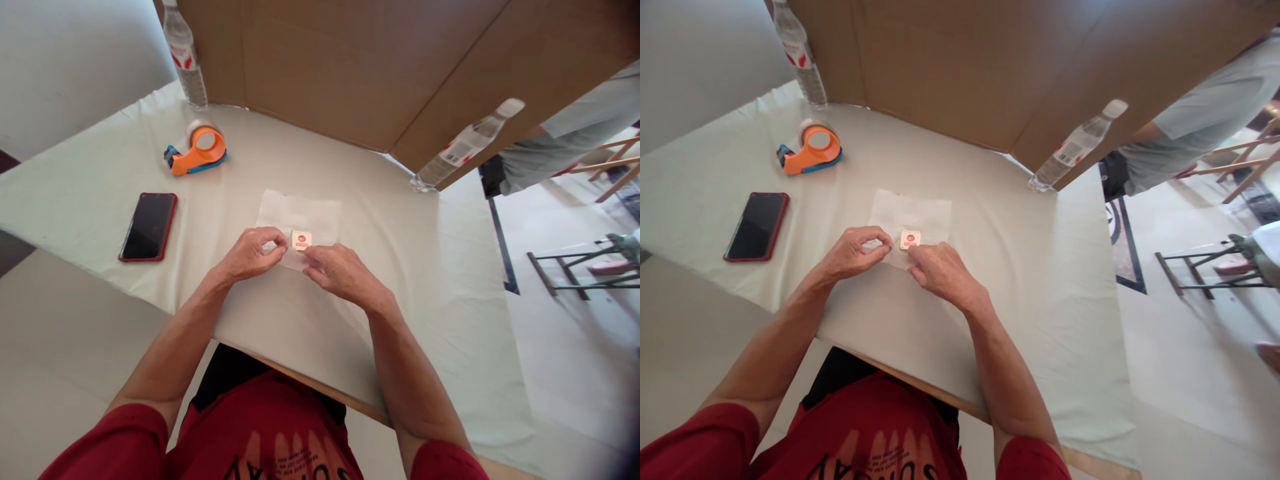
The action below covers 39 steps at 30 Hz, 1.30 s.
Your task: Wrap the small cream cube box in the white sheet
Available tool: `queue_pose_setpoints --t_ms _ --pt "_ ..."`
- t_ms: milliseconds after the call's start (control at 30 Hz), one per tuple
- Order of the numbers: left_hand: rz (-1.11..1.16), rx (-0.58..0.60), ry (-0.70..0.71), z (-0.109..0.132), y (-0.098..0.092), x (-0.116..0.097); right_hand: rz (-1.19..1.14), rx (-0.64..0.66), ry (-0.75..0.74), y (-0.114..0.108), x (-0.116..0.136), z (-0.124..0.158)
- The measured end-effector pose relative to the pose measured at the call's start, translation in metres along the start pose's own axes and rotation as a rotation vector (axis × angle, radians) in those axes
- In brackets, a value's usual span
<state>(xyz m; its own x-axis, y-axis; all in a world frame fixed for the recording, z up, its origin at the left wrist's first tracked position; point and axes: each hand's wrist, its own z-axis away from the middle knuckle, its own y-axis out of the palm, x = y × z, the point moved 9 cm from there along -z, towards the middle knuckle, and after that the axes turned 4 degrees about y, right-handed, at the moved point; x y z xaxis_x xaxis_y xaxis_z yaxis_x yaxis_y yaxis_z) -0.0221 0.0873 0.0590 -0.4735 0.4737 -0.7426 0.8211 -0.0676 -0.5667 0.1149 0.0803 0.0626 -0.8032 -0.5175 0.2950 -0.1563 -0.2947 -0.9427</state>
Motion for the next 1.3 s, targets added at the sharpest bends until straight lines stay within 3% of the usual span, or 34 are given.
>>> queue_pose_setpoints --t_ms 100,267,467,833,1033,1300 --pt "0.011 -0.016 -0.017 0.000 -0.001 0.004 -0.095 -0.025 0.056 -0.005 -0.014 -0.001" --pt "-0.038 0.062 -0.065 -0.001 0.003 0.014 -0.328 -0.159 0.135 -0.017 -0.037 -0.002" --pt "-0.052 -0.011 -0.177 0.000 -0.003 0.026 -0.455 -0.290 0.186 -0.019 -0.054 -0.004" --pt "-0.085 -0.097 -0.286 0.001 -0.007 0.035 -0.500 -0.521 0.182 -0.024 -0.060 -0.008" --pt "-0.024 -0.044 -0.286 -0.001 -0.002 0.029 -0.507 -0.548 0.157 -0.020 -0.061 -0.012" --pt "0.026 -0.165 -0.314 0.001 -0.002 0.041 -0.602 -0.598 0.088 -0.014 -0.069 -0.021"
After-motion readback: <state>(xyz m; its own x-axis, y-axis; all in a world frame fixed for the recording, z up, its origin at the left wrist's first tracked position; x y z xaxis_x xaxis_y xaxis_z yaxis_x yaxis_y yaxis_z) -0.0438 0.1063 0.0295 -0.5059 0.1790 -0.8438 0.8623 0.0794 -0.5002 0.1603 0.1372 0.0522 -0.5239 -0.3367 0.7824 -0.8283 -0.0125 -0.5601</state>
